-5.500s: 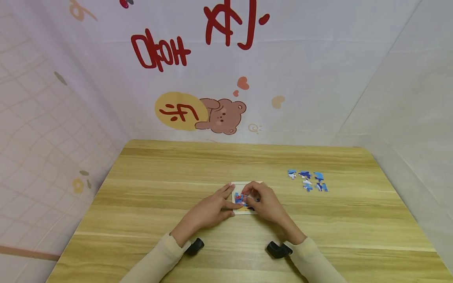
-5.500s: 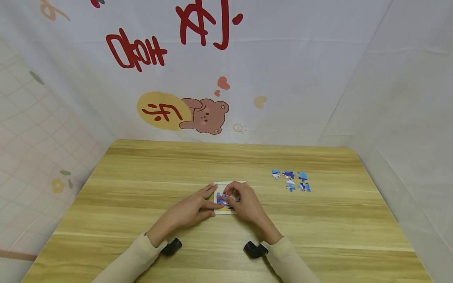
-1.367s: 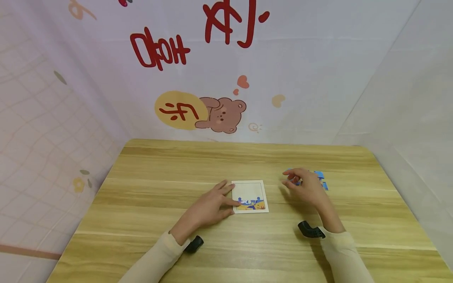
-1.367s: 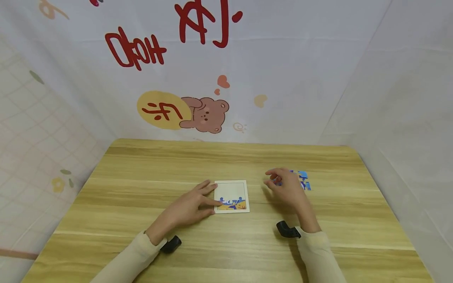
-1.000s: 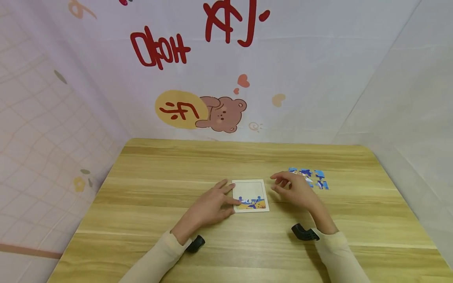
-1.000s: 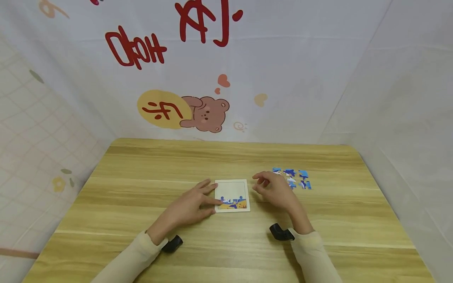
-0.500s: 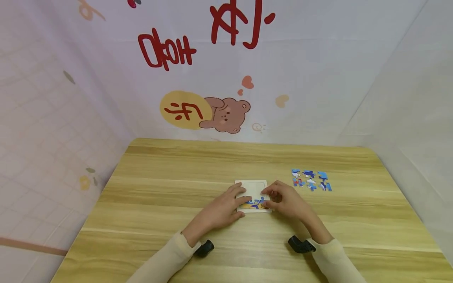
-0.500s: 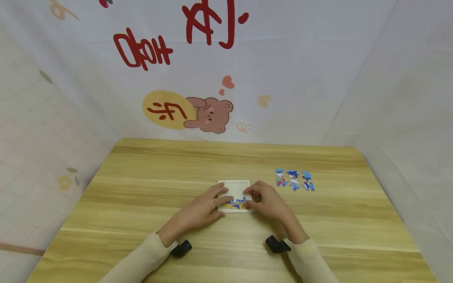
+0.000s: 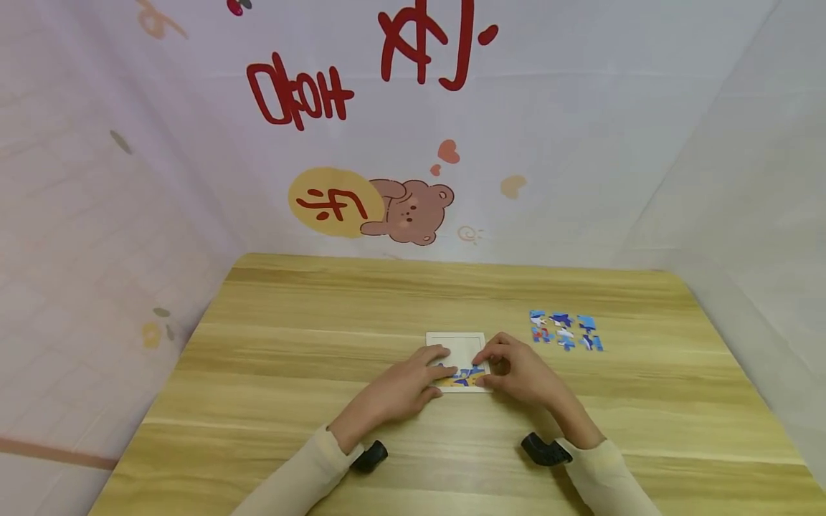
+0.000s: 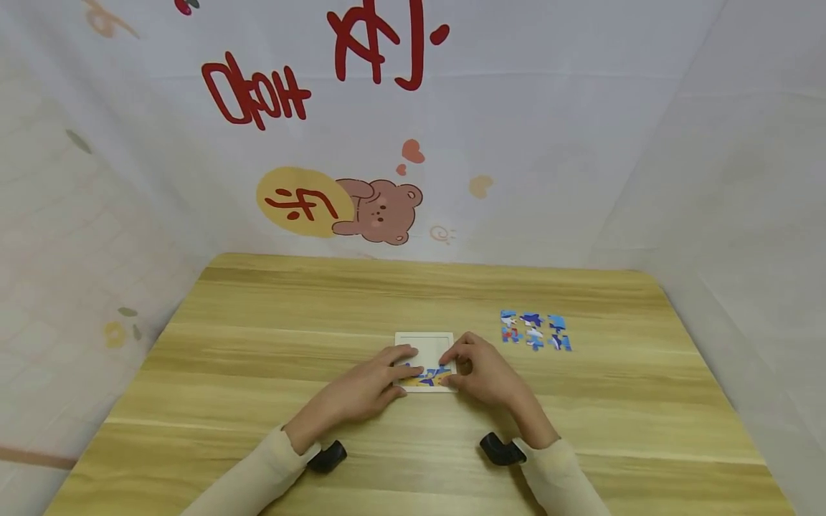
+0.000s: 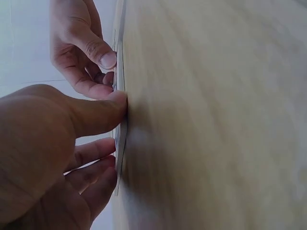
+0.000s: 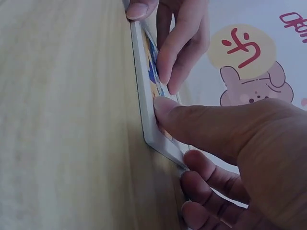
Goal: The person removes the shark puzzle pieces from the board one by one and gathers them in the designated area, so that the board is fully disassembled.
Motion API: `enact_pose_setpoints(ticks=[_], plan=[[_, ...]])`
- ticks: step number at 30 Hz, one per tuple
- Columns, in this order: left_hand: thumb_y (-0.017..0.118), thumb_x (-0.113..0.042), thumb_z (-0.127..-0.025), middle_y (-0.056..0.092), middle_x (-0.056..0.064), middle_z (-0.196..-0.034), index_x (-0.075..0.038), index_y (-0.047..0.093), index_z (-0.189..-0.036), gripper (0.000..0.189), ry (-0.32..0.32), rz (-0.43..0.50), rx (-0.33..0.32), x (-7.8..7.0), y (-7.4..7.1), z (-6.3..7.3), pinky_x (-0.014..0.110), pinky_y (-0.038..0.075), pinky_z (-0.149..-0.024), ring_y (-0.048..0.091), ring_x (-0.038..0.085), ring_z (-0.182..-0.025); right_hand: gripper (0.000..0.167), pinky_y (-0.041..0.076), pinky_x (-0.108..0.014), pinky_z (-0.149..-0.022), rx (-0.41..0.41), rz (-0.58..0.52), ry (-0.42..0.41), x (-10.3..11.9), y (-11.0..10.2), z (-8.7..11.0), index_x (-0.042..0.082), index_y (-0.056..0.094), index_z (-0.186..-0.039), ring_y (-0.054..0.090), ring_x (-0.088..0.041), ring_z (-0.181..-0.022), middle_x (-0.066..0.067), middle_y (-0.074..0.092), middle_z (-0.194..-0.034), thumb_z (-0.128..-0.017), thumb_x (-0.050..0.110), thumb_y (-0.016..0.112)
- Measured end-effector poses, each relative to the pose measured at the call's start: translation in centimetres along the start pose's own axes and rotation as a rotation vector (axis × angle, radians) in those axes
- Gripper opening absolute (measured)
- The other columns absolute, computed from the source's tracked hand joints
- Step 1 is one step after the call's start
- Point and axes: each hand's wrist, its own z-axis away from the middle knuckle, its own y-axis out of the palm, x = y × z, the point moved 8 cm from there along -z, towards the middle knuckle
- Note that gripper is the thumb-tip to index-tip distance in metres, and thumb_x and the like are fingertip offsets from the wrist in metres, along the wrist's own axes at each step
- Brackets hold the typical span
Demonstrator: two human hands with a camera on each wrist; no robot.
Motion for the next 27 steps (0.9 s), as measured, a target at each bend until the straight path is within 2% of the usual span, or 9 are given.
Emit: enact_pose_setpoints(ticks=[8,15,20,27], plan=[[0.063,-0.026,-0.103,0.042,0.006,-0.161,-0.02,0.057,-0.148,0.046,-0.023,0.03,0.014,0.23,-0.06,0.34,0.041,0.044,-0.117,0.036,0.023,-0.153,0.022,0.045,-0.022,-0.069,-0.004,0.007,0.015,0.04,0.28,-0.01,0.024,0.074,-0.103,0.052,-0.012,-0.081,0.003,0.061,-0.096,-0.085,0.022,0.086],[0.064,-0.025,-0.102,0.043,0.005,-0.16,-0.019,0.058,-0.147,0.045,-0.032,0.069,-0.002,0.3,-0.03,0.12,0.04,0.042,-0.119,0.036,0.022,-0.153,0.018,0.048,-0.022,-0.062,0.012,-0.061,0.022,-0.01,0.0,0.01,0.02,0.071,-0.1,0.055,-0.008,-0.07,0.007,0.063,-0.083,-0.088,0.014,0.082],[0.064,-0.025,-0.102,0.042,0.004,-0.161,-0.02,0.058,-0.147,0.045,-0.038,0.079,0.001,0.46,0.07,0.07,0.04,0.041,-0.12,0.036,0.021,-0.153,0.016,0.05,-0.022,-0.063,0.023,-0.097,0.037,-0.11,-0.18,0.09,0.018,0.072,-0.1,0.057,-0.007,-0.071,0.007,0.065,-0.082,-0.088,0.013,0.081],[0.063,-0.026,-0.103,0.041,0.005,-0.163,-0.021,0.057,-0.148,0.045,-0.048,0.09,0.01,0.57,0.21,0.26,0.042,0.038,-0.122,0.033,0.023,-0.155,0.012,0.05,-0.022,-0.063,0.043,-0.119,0.039,-0.2,-0.01,0.25,0.021,0.073,-0.097,0.058,-0.007,-0.071,0.006,0.067,-0.081,-0.09,0.015,0.079]])
